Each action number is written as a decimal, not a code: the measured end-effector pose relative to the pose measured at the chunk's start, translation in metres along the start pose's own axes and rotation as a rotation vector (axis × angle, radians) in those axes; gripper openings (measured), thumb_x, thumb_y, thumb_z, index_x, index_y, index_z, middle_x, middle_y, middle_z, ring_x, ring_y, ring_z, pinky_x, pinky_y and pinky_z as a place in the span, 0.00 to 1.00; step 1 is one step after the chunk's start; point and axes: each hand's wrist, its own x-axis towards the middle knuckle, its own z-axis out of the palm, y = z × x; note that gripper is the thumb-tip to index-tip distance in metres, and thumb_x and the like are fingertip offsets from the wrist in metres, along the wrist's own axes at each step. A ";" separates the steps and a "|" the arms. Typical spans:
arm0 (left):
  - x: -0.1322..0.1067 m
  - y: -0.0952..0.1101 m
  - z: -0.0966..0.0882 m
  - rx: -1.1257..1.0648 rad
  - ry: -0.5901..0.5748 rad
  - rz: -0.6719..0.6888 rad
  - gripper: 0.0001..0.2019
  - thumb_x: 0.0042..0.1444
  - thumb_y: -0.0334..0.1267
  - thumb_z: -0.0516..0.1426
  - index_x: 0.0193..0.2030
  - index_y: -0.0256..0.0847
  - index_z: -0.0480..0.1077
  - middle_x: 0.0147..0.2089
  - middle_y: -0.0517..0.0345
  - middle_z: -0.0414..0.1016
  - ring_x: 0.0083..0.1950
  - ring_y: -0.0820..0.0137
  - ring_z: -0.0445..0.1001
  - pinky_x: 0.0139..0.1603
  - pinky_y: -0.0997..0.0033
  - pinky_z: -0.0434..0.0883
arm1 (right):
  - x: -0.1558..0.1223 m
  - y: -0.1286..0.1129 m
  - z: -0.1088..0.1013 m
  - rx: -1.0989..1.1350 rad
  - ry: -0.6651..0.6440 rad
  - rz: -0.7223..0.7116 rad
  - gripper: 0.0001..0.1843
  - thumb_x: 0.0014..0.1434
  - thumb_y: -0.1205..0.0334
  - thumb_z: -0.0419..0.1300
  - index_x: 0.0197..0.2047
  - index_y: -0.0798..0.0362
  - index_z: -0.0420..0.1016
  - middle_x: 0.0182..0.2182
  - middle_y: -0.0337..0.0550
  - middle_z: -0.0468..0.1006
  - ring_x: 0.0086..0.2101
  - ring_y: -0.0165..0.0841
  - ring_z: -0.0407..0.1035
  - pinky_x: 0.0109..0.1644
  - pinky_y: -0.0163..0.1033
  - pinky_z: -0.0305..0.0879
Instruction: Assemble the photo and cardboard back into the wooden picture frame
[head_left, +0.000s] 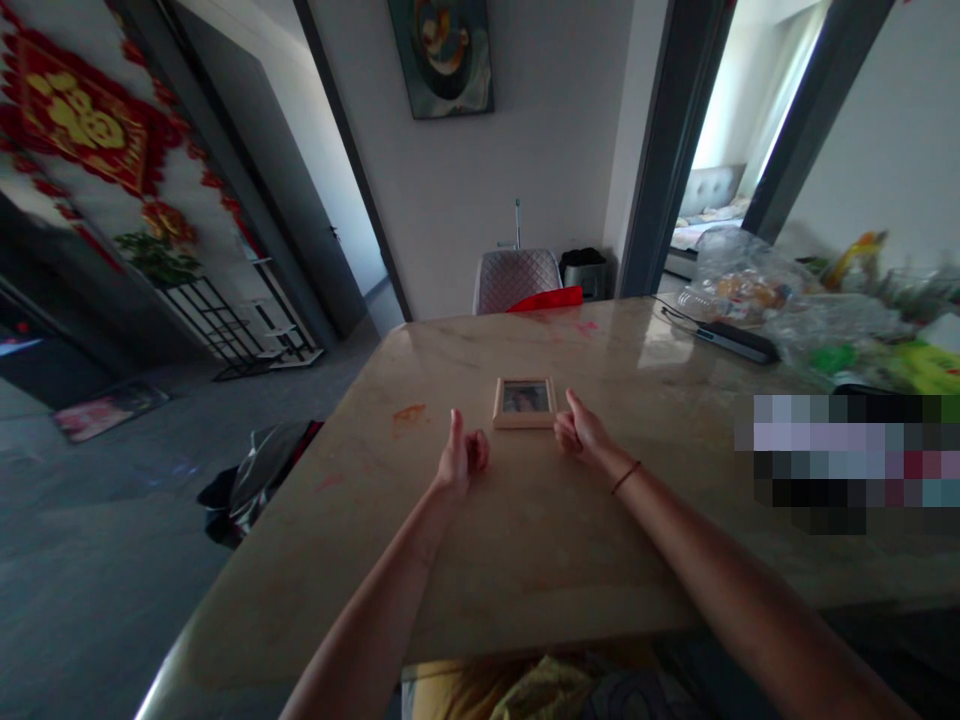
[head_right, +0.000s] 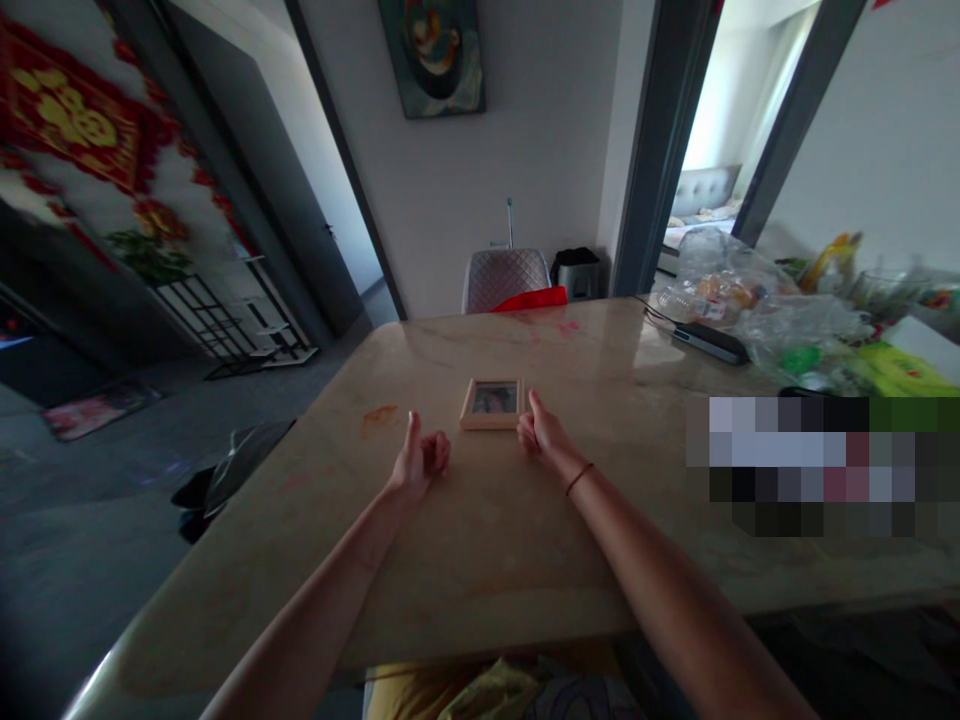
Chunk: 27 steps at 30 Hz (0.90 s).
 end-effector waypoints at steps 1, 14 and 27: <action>0.002 -0.003 -0.001 0.094 0.131 0.074 0.35 0.47 0.71 0.34 0.11 0.41 0.55 0.12 0.63 0.52 0.15 0.77 0.54 0.19 0.76 0.57 | 0.001 0.003 -0.001 -0.115 0.156 -0.081 0.33 0.56 0.35 0.40 0.10 0.49 0.47 0.07 0.32 0.48 0.11 0.23 0.44 0.16 0.32 0.42; 0.014 -0.012 -0.002 0.883 0.289 0.128 0.27 0.60 0.51 0.40 0.62 0.41 0.56 0.64 0.49 0.59 0.65 0.64 0.54 0.65 0.58 0.44 | 0.009 0.012 0.008 -0.738 0.535 -0.252 0.21 0.54 0.45 0.52 0.35 0.54 0.75 0.35 0.51 0.77 0.36 0.38 0.71 0.35 0.36 0.61; 0.013 -0.008 0.000 1.044 0.140 0.149 0.20 0.60 0.45 0.46 0.56 0.45 0.64 0.56 0.55 0.70 0.58 0.64 0.66 0.66 0.53 0.38 | 0.002 -0.004 0.003 -0.258 0.409 0.016 0.12 0.51 0.57 0.59 0.32 0.57 0.78 0.17 0.42 0.75 0.18 0.31 0.69 0.16 0.31 0.57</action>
